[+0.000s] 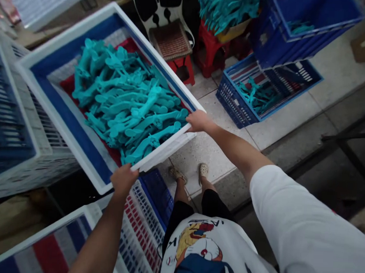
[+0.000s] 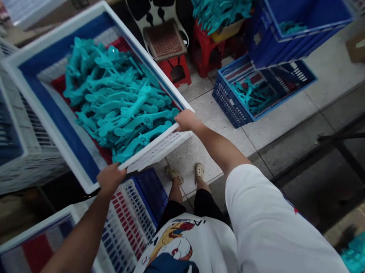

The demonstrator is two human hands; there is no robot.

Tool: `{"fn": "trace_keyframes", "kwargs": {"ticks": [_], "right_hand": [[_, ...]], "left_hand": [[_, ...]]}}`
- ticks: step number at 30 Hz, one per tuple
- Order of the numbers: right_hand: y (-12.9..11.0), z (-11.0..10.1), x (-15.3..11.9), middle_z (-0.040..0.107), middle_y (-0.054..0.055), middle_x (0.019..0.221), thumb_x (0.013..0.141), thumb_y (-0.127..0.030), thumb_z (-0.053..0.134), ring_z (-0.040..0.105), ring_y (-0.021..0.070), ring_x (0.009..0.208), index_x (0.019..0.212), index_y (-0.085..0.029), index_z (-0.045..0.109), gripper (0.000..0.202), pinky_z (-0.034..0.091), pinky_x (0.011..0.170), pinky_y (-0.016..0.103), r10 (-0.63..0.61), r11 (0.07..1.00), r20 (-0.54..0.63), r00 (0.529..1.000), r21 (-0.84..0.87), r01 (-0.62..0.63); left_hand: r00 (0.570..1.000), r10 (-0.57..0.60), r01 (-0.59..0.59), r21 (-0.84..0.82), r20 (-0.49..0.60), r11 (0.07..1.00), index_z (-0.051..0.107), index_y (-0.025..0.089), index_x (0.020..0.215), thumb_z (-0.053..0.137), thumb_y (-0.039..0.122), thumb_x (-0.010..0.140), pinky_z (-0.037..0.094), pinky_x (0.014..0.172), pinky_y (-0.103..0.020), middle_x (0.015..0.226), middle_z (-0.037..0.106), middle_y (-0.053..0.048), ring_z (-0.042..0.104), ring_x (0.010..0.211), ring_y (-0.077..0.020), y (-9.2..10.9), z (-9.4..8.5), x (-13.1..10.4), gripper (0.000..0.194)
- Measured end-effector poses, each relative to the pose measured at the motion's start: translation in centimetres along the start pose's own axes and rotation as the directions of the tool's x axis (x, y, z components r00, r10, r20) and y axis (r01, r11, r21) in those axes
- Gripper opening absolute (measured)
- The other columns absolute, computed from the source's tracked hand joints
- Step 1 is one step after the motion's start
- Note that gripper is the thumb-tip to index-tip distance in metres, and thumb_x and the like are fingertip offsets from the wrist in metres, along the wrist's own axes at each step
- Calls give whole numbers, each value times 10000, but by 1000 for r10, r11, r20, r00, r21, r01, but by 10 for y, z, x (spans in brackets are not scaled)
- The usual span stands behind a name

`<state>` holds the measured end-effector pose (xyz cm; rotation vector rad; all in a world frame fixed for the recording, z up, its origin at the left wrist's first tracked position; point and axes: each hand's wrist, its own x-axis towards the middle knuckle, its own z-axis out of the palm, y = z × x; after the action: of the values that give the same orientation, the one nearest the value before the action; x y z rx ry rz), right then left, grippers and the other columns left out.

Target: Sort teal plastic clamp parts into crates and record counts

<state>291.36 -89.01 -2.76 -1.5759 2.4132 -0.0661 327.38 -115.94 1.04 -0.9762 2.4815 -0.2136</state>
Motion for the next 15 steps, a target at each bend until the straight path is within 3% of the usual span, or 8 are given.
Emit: {"fn": "trace_keyframes", "kwargs": {"ticks": [4,8,11,15], "right_hand": [[-19,29,-91,755,142,1099,923,-711,619,719,281,1020,1101,-129,739,620,479,910,350,22,1000,57,998,15,-23],[-55,65,-186,746,164,1120,906,-685,645,709,319,1055,1102,-133,732,592,471,957,391,149,983,131,980,87,-161],[-95,91,-254,729,192,1198,872,-642,698,686,348,1123,1148,-143,733,571,454,1026,420,294,923,197,935,196,-332],[-167,111,-334,723,208,1223,850,-565,732,680,354,1144,1168,-141,731,530,468,1038,420,424,851,276,862,205,-484]], "left_hand": [[990,136,-136,-17,38,991,727,162,1041,497,417,972,468,792,-369,1070,755,-170,700,1009,-333,15,23,-69,350],[961,267,-265,-36,68,964,708,166,1028,487,368,996,466,823,-367,1081,757,-155,709,1049,-317,20,46,-126,301],[923,373,-369,-56,95,928,710,166,1114,505,377,993,484,856,-382,1157,743,-173,697,1113,-338,15,65,-158,319],[851,512,-507,-70,116,859,704,159,1200,518,346,971,499,949,-403,1244,725,-174,649,1210,-349,-4,90,-188,350]]}}
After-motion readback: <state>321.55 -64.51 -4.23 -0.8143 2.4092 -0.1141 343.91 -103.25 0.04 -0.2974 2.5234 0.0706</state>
